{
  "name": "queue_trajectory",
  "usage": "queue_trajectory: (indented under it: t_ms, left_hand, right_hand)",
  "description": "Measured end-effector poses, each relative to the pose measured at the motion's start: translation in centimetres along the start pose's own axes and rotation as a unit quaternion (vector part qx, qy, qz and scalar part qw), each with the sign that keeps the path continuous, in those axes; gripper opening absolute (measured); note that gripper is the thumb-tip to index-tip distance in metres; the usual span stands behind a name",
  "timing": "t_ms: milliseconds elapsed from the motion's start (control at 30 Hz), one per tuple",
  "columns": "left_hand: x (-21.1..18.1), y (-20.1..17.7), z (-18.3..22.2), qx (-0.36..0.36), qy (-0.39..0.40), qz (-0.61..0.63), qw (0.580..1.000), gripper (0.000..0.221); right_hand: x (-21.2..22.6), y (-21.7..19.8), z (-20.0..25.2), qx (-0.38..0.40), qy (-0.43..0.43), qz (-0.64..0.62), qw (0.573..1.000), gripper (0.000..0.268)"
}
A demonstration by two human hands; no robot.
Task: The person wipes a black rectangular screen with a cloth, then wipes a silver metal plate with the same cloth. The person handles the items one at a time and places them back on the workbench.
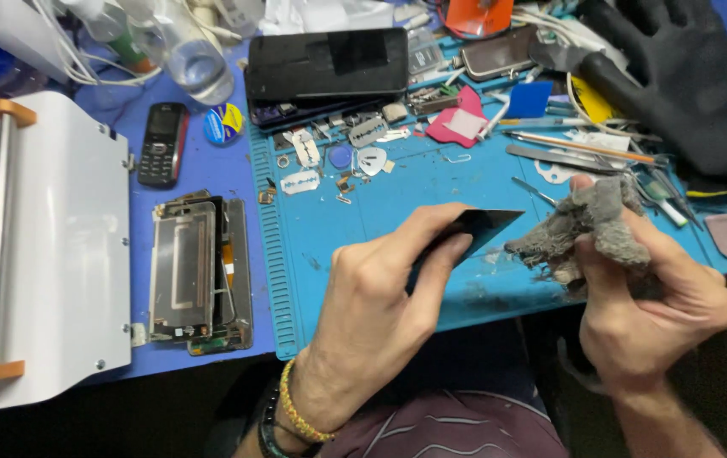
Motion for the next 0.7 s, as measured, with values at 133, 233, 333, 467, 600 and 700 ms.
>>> queue_trajectory:
  t_ms: [133,233,333,467,600,700]
  left_hand:
    - [2.3,0.1,0.6,-0.075,-0.053,0.109,0.990,0.018]
    - [3.6,0.3,1.6,-0.149,-0.059,0.174,0.972,0.021]
    - [3.8,0.3,2.3,-0.166,-0.045,0.146,0.974,0.020]
    - [3.0,-0.1,1.7,-0.122,0.009,0.140,0.983,0.022]
    - [2.9,0.3,2.0,-0.082,0.069,0.096,0.990,0.031]
    - [3.6,0.5,2.0,-0.059,0.056,0.143,0.986,0.041]
  right_hand:
    - [4.0,0.8,-2.4,0.001,-0.155,0.014,0.988,0.004]
    - [7.4,1.6,-3.4,0.051,-0.260,-0.010,0.964,0.022]
    - [10.5,3.0,-3.9,0.096,-0.323,0.023,0.941,0.021]
    - [11.8,4.5,-4.0,0.109,-0.386,0.067,0.914,0.016]
    - [12.4,4.7,-3.8,0.125,-0.395,0.069,0.907,0.025]
    - [13.5,5.2,-3.3,0.150,-0.421,0.054,0.893,0.021]
Point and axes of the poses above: each hand's wrist, its own z-axis away from the middle knuckle, its own y-axis out of the palm, x = y × z, the point moved 8 cm from there along -z, towards the middle knuckle, and after that the axes turned 1 degree about -x, right-handed, at the moved point
